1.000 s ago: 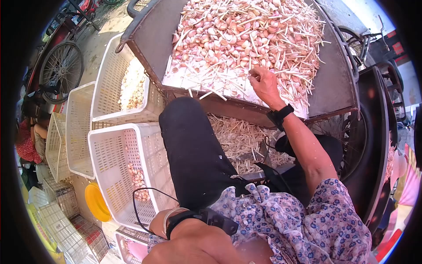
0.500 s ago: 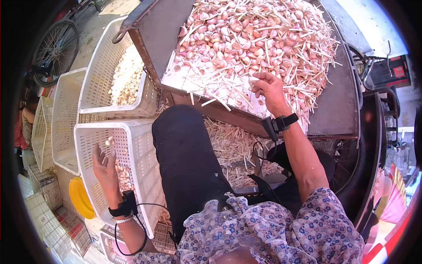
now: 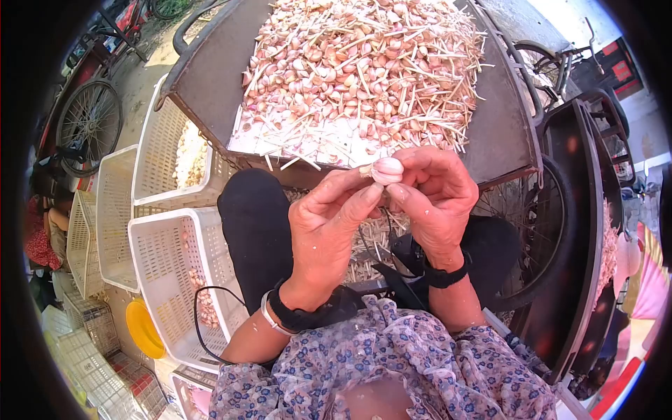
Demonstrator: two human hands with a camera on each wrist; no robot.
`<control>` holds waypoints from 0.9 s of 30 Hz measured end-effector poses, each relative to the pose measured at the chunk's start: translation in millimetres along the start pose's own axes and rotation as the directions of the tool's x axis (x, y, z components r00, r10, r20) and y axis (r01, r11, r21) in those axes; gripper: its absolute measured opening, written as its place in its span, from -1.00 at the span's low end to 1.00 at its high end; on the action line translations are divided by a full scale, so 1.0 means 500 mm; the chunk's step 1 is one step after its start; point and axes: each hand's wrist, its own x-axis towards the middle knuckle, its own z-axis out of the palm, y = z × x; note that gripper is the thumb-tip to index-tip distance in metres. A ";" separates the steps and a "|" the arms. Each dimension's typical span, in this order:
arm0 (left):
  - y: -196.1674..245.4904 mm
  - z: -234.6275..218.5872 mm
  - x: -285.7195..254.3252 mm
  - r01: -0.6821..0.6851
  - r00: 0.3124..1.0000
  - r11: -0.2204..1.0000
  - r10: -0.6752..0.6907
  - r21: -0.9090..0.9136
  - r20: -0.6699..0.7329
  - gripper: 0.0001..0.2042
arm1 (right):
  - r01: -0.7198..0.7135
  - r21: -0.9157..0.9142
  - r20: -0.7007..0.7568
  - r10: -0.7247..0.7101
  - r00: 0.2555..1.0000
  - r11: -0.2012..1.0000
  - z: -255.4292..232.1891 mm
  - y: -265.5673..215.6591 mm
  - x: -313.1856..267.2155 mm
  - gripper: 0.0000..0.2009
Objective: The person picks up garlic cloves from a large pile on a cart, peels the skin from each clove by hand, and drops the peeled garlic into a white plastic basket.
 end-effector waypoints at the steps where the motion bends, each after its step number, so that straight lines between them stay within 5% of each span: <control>1: 0.001 0.016 -0.004 -0.016 1.000 1.000 0.016 0.004 -0.015 -0.77 | 0.040 -0.033 -0.012 -0.040 0.999 0.999 -0.012 -0.013 -0.008 -0.72; 5: 0.041 0.089 -0.033 -0.249 0.958 0.962 0.227 0.115 0.175 -0.82 | 0.270 0.046 -0.016 -0.270 0.963 0.962 -0.036 -0.071 -0.033 -0.72; 7: 0.094 0.110 -0.060 -0.588 0.792 0.693 0.389 0.417 0.470 -0.80 | 0.445 -0.014 0.043 -0.444 0.895 0.895 -0.033 -0.149 -0.047 -0.72; 8: 0.140 0.129 -0.071 -0.714 0.663 0.571 0.368 0.404 0.652 -0.80 | 0.530 -0.006 0.073 -0.528 0.846 0.848 -0.030 -0.194 -0.059 -0.77; 11: 0.160 0.152 -0.117 -0.722 0.384 0.687 0.495 -0.080 0.780 -0.81 | 0.772 0.164 0.239 -0.784 0.573 0.614 -0.022 -0.281 -0.073 -0.91; 14: 0.156 0.185 -0.151 -0.738 0.375 0.658 0.586 -0.151 0.719 -0.84 | 0.909 0.315 0.050 -0.962 0.270 0.271 0.013 -0.294 -0.100 -0.92; 16: 0.147 0.200 -0.167 -0.758 0.386 0.632 0.633 -0.160 0.671 -0.85 | 0.880 0.304 0.056 -0.929 0.366 0.365 0.020 -0.317 -0.136 -0.89; 17: 0.145 0.204 -0.175 -0.772 0.387 0.614 0.658 -0.163 0.646 -0.86 | 0.815 0.223 0.073 -0.843 0.533 0.535 0.021 -0.352 -0.165 -0.89; 19: 0.143 0.209 -0.185 -0.791 0.388 0.589 0.694 -0.167 0.606 -0.88 | 0.778 0.162 0.013 -0.790 0.613 0.607 0.039 -0.361 -0.180 -0.88; 22: 0.145 0.206 -0.194 -0.820 0.399 0.551 0.747 -0.158 0.532 -0.90 | 0.883 0.177 -0.115 -0.882 0.457 0.434 0.083 -0.324 -0.157 -0.90; 23: 0.146 0.202 -0.197 -0.827 0.405 0.540 0.765 -0.157 0.500 -0.91 | 0.884 0.167 -0.115 -0.882 0.458 0.437 0.090 -0.316 -0.153 -0.92; 26: 0.141 0.187 -0.195 -0.852 0.407 0.493 0.835 -0.175 0.371 -0.93 | 0.559 0.129 0.106 -0.572 0.813 0.819 0.089 -0.348 -0.163 -0.96; 27: 0.143 0.178 -0.194 -0.856 0.409 0.484 0.849 -0.181 0.334 -0.93 | 0.553 0.142 0.177 -0.571 0.802 0.821 0.084 -0.333 -0.155 -0.96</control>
